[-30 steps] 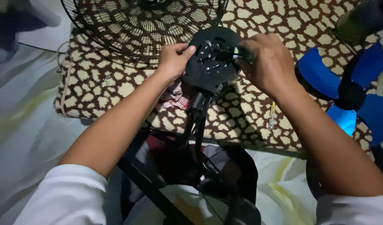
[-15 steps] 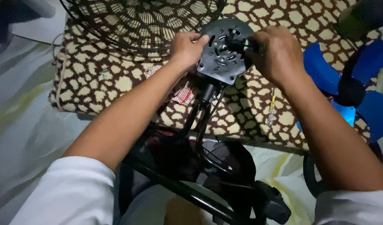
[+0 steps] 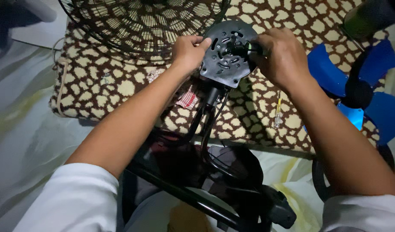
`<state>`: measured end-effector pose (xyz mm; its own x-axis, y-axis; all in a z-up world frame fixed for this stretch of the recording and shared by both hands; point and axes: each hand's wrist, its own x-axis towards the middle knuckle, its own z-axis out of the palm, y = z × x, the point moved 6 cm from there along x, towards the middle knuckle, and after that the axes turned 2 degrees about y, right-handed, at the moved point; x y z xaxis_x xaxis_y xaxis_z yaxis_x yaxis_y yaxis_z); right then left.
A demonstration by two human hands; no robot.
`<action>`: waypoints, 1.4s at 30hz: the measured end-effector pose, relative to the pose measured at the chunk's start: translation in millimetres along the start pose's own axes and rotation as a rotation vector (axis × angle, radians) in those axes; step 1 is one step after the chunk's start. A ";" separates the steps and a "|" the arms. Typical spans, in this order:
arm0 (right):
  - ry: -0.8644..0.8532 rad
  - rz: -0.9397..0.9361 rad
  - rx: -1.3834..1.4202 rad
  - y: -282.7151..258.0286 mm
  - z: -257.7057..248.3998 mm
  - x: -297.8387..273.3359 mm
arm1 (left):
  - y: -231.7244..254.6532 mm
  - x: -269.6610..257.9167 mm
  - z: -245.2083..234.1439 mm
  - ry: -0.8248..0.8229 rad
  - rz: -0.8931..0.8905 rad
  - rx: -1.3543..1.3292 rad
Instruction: The person assembles a standing fan by attaching the motor housing to the stand, wiping the motor with a cloth, and securing the front grill with screws using a screwdriver. The fan blades and grill are handled separately during the process.
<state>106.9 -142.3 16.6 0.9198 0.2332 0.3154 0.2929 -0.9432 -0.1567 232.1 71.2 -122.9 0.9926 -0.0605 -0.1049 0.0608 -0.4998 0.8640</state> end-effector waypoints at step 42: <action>0.023 0.011 -0.031 -3.3 4.3 -4.2 | 4.7 -9.5 -6.6 -0.032 -0.043 -0.028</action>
<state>103.3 -139.1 11.7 0.9166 0.2178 0.3353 0.2743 -0.9527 -0.1311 223.7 75.2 -114.6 0.9852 -0.0668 -0.1578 0.1072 -0.4782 0.8717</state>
